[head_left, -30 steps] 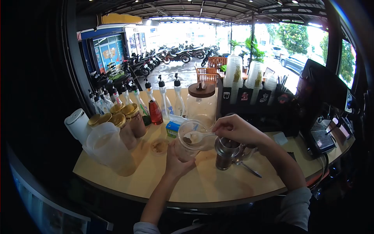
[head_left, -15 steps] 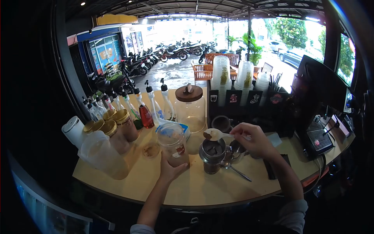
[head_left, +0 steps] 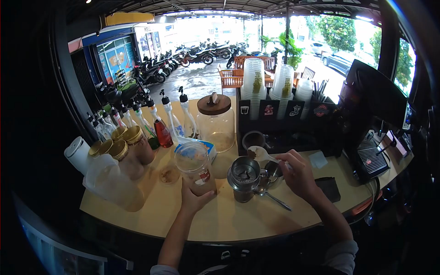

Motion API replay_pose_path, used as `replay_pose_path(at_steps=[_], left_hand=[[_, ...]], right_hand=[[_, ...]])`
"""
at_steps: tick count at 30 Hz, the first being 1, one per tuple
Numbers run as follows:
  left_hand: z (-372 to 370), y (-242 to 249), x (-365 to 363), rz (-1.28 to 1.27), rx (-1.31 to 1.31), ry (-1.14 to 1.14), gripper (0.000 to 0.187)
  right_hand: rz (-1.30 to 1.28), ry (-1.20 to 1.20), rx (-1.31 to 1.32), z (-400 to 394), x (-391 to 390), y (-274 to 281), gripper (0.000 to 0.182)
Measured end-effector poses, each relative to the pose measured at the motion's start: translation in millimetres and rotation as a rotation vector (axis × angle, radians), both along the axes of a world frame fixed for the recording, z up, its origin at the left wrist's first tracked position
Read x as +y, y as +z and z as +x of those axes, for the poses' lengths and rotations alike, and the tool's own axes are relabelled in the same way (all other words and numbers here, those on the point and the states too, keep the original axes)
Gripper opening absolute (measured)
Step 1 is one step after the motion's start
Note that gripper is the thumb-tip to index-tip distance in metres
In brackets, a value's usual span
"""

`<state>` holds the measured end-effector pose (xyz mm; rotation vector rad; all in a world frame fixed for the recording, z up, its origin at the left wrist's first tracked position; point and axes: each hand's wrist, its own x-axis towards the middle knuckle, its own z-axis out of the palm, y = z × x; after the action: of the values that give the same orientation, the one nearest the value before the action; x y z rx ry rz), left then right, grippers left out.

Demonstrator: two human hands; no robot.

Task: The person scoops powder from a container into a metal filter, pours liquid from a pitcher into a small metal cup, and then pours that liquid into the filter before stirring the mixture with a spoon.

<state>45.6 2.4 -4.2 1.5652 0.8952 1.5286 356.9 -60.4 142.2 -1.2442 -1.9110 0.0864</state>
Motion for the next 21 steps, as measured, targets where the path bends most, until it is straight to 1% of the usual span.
replay_pose_path(at_steps=[2, 3, 7, 9, 12, 16, 21], left_hand=[[-1, -1, 1, 0.009, 0.025, 0.011, 0.085], [-2, 0, 1, 0.021, 0.052, 0.02, 0.085], [-1, 0, 0, -0.013, 0.031, 0.011, 0.086], [-4, -4, 3, 0.029, 0.089, 0.027, 0.087], [-2, -6, 3, 0.021, 0.042, 0.047, 0.083], [-3, -4, 4, 0.026, 0.056, 0.046, 0.083], [-1, -1, 1, -0.009, 0.015, 0.015, 0.083]], right_hand=[[0.014, 0.002, 0.018, 0, 0, -1, 0.013], [0.02, -0.006, -0.015, 0, -2, -1, 0.013], [0.014, -0.03, -0.062, -1, -4, 0, 0.013], [0.011, -0.024, -0.043, 0, -3, -3, 0.013], [0.017, -0.008, -0.015, 1, -1, -5, 0.012], [0.056, 0.035, 0.024, 2, -4, -3, 0.013], [0.022, 0.036, 0.043, -5, -22, 2, 0.016]])
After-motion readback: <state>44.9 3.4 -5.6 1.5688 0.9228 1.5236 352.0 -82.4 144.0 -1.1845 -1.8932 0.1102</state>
